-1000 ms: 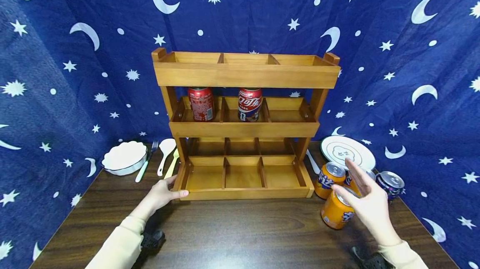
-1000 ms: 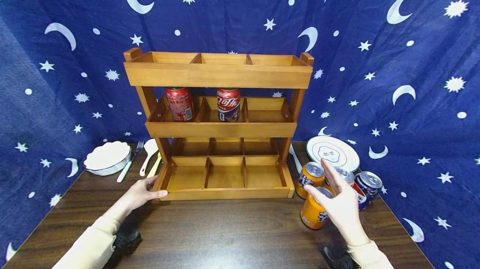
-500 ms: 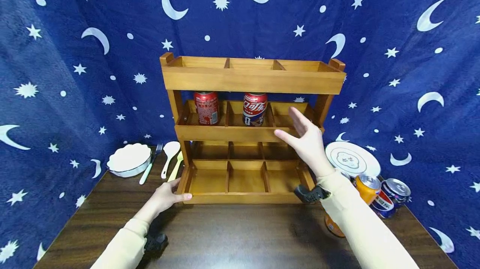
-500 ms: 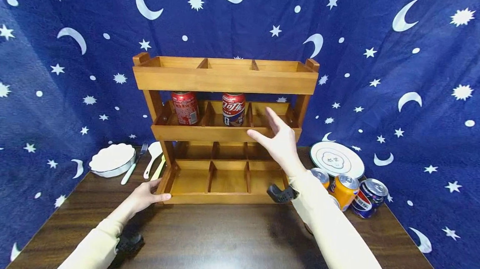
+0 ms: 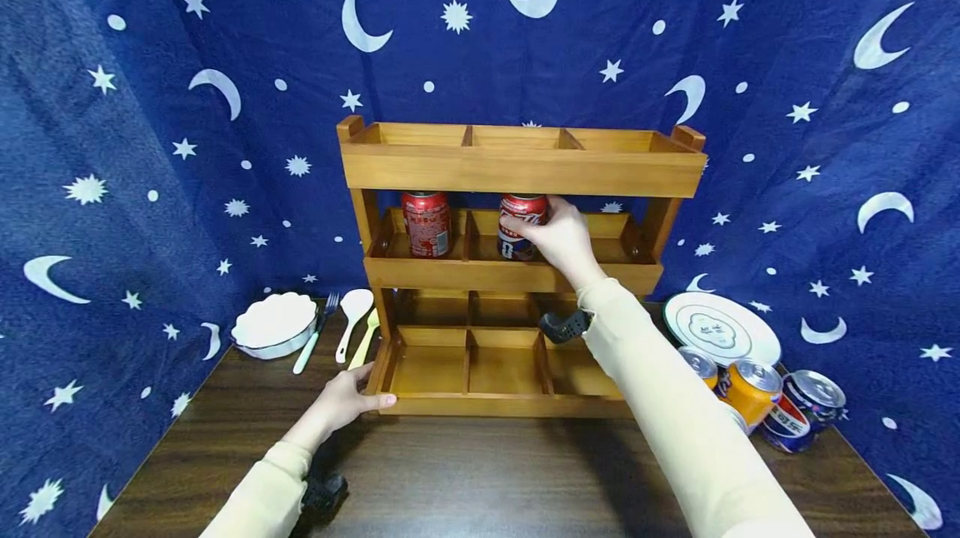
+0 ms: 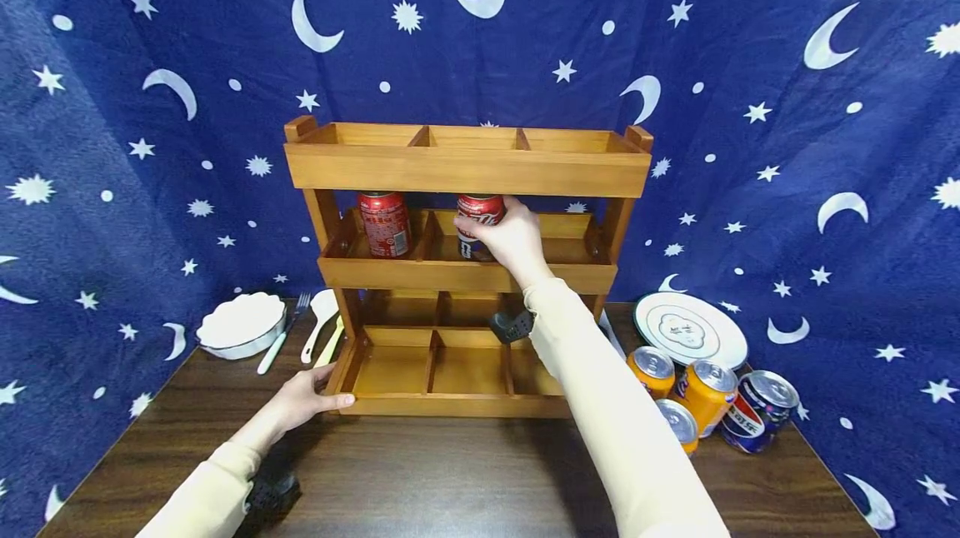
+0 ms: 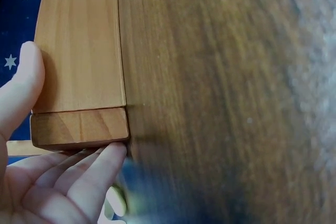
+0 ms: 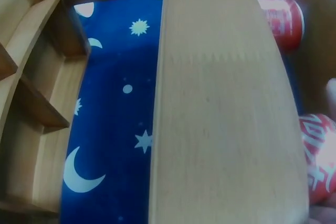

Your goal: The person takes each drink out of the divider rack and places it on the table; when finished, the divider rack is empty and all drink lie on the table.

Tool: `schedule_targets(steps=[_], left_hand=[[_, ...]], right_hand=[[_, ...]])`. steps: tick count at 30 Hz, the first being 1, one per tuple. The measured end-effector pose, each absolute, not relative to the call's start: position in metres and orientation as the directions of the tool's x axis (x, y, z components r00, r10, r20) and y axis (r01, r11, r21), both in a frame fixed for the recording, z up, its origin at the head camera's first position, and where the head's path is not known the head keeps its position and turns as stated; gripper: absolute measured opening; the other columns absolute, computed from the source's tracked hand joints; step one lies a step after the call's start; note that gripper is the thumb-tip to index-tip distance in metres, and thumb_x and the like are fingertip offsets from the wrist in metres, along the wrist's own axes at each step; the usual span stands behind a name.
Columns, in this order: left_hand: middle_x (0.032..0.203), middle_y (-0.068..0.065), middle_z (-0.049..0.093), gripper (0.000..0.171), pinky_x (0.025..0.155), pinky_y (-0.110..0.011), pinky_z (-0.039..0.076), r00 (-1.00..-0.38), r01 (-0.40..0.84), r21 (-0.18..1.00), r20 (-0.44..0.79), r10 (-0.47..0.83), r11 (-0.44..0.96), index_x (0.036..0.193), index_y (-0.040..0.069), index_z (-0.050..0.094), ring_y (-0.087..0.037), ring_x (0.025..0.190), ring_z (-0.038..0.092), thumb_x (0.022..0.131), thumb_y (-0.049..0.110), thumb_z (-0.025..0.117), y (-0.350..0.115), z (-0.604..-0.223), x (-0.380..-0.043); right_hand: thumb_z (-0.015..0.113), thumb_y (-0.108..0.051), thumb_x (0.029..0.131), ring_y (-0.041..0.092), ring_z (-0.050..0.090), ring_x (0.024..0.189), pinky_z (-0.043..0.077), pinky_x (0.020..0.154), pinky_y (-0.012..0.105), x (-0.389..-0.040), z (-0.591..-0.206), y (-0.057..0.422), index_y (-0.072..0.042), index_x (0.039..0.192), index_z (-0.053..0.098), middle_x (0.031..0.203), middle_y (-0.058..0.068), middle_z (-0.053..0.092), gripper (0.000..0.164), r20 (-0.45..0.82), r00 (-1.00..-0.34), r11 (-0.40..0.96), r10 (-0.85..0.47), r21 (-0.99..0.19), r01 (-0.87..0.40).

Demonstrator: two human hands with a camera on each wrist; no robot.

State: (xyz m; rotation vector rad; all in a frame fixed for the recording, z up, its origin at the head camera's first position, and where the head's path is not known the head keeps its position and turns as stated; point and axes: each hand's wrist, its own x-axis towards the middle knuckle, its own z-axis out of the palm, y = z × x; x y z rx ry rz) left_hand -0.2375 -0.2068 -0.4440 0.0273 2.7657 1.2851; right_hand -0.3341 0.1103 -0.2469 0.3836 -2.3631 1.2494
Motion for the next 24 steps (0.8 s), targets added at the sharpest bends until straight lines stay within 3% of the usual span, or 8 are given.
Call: schedule_targets(steps=[11, 14, 19, 24], left_hand=[[0.118, -0.023, 0.054, 0.089, 0.087, -0.048, 0.041, -0.995, -0.03, 0.741, -0.083, 0.048, 0.671, 0.13, -0.002, 0.039, -0.032, 0.106, 0.054, 0.063, 0.044, 0.073, -0.204, -0.444, -0.241], [0.117, -0.023, 0.055, 0.089, 0.086, -0.048, 0.042, -0.995, -0.036, 0.739, -0.086, 0.041, 0.673, 0.13, -0.002, 0.039, -0.032, 0.105, 0.054, 0.063, 0.045, 0.074, -0.204, -0.445, -0.241], [0.12, -0.024, 0.052, 0.09, 0.087, -0.049, 0.041, -0.995, -0.028, 0.742, -0.083, 0.05, 0.67, 0.131, -0.002, 0.038, -0.035, 0.108, 0.051, 0.063, 0.045, 0.073, -0.206, -0.446, -0.239], [0.118, -0.023, 0.054, 0.087, 0.089, -0.048, 0.04, -0.996, -0.018, 0.752, -0.073, 0.056, 0.659, 0.131, -0.001, 0.038, -0.033, 0.108, 0.052, 0.065, 0.042, 0.073, -0.206, -0.445, -0.239]], right_hand=[[0.07, -0.051, 0.065, 0.013, 0.065, 0.079, 0.051, 0.07, 0.029, -0.337, -0.246, 0.116, -0.014, 0.1, 0.064, 0.091, 0.002, 0.069, 0.052, 0.531, -0.847, 0.572, -0.002, -0.695, -0.436], [0.07, -0.051, 0.064, 0.009, 0.064, 0.08, 0.051, 0.071, 0.027, -0.331, -0.252, 0.116, -0.019, 0.103, 0.062, 0.094, -0.001, 0.068, 0.052, 0.574, -0.819, 0.538, 0.01, -0.693, -0.479], [0.072, -0.049, 0.063, 0.004, 0.061, 0.094, 0.049, 0.078, 0.021, -0.317, -0.27, 0.118, -0.026, 0.114, 0.055, 0.107, -0.003, 0.064, 0.058, 0.684, -0.728, 0.436, 0.031, -0.665, -0.606], [0.077, -0.03, 0.064, 0.008, 0.06, 0.098, 0.048, 0.079, 0.019, -0.296, -0.279, 0.122, -0.023, 0.122, 0.051, 0.114, 0.0, 0.061, 0.064, 0.814, -0.576, 0.36, 0.076, -0.561, -0.745]])
